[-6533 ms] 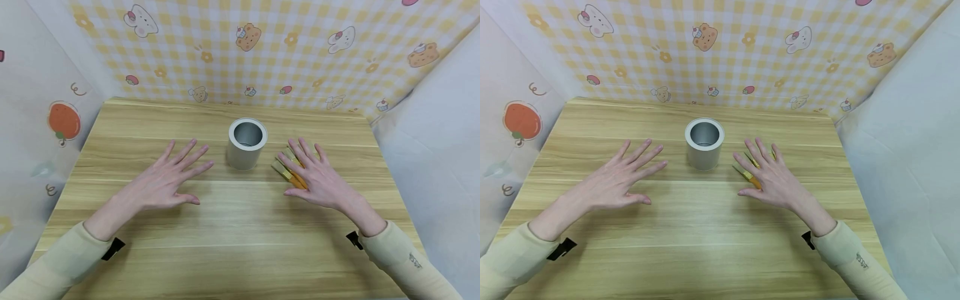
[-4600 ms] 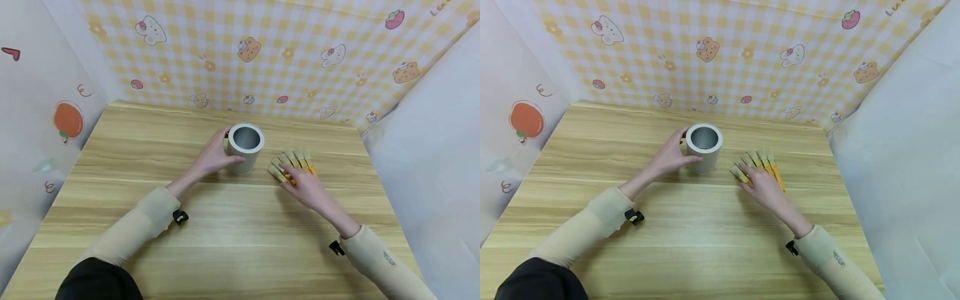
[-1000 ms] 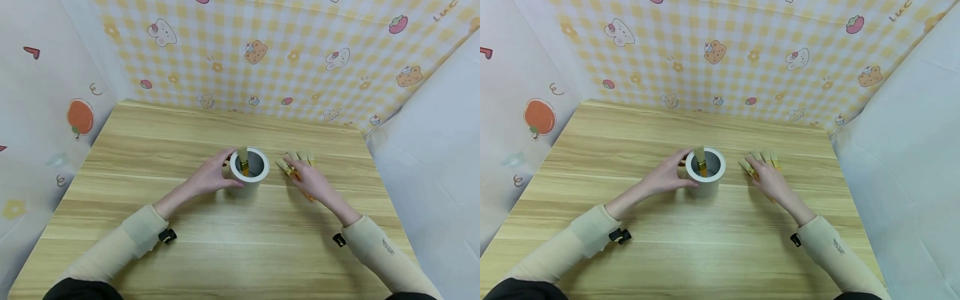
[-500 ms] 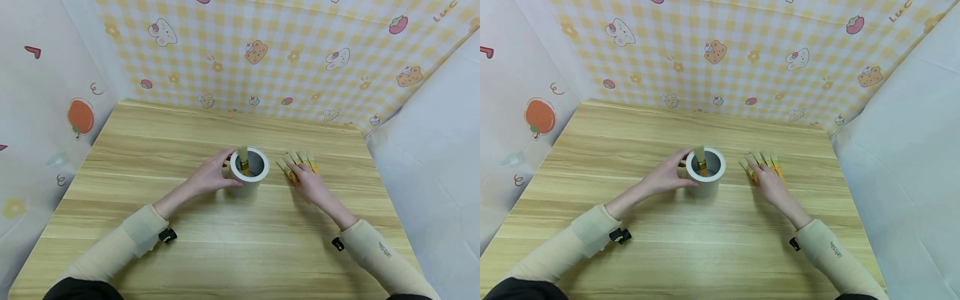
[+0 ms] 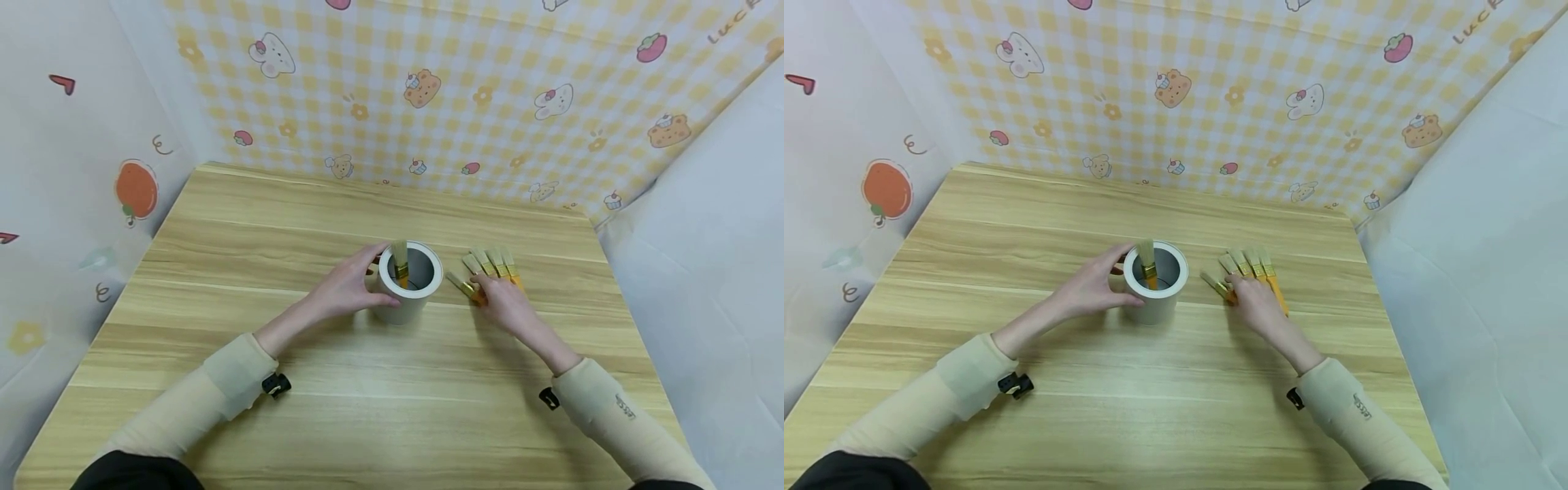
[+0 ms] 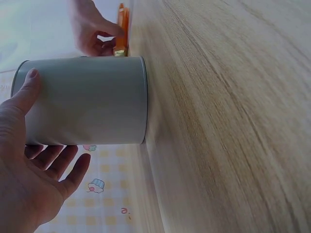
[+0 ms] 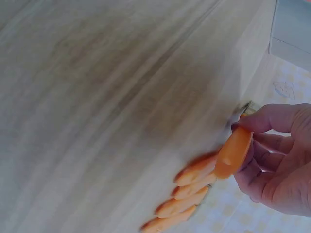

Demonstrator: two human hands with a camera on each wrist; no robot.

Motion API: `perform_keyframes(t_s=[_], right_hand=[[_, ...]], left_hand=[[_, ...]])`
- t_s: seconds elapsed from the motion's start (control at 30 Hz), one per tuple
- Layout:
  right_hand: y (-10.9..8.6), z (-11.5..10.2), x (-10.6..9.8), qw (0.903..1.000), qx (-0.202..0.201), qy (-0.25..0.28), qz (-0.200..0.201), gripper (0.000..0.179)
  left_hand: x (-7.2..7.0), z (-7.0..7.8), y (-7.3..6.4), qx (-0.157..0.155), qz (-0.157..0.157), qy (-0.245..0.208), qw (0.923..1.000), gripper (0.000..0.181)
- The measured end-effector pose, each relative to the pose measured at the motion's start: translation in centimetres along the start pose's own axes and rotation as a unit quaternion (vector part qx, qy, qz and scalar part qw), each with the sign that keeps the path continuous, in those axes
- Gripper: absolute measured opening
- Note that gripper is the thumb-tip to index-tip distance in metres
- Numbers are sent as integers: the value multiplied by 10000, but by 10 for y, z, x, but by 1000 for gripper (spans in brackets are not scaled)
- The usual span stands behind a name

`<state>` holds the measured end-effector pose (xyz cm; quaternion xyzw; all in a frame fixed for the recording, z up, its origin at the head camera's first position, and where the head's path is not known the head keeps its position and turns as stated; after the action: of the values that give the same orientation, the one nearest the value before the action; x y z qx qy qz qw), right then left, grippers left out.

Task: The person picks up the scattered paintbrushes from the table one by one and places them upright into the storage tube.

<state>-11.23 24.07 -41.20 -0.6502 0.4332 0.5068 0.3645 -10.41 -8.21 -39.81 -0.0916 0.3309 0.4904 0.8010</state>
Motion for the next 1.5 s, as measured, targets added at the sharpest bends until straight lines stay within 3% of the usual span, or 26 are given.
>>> perform_keyframes(t_s=[0.1,0.27,0.5,0.63,0.73,0.87,0.93,1.03,1.17,1.27,1.33,1.5], right_hand=[[1,-1,-7,9997,106,191,-47,43],[4,-4,-31,9934,409,1060,-123,40],[12,-21,-78,9746,585,2119,424,36],[15,-39,-106,9507,623,2869,998,35],[17,-55,-121,9214,444,3578,1450,27],[21,-77,-129,8847,83,4311,1772,19],[24,-86,-128,8766,-43,4462,1805,17],[27,-96,-121,8837,-110,4338,1753,18],[30,-104,-107,9172,-135,3629,1639,21],[30,-106,-96,9369,-234,3074,1647,20],[31,-106,-90,9433,-311,2864,1647,19],[32,-107,-79,9480,-425,2756,1533,19]], left_hand=[[0,0,0,9,1,2,10000,104],[-1,2,0,38,13,-1,10000,104],[-1,0,0,36,7,80,10000,105],[-1,-1,-1,42,17,-3,10000,104],[-1,-2,-1,60,34,-69,10000,104],[0,-3,0,103,51,-59,9999,104],[0,-3,0,118,50,-32,9999,103],[0,-3,0,100,33,-30,9999,104],[1,-3,-1,39,-6,-31,10000,104],[1,-3,-1,28,-30,-52,10000,104],[1,-3,-1,46,-36,-75,10000,103],[1,-3,-1,95,-29,-145,9998,101]])
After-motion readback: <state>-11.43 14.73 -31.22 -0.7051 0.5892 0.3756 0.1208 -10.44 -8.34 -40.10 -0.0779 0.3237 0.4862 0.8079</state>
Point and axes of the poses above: each hand's wrist, its own y-axis towards the middle knuckle, its own x-axis out of the palm, z = x × y, the point moved 2 cm from there along y, towards the middle knuckle, and after that the axes turned 4 degrees about x, right-handed, at the moved point
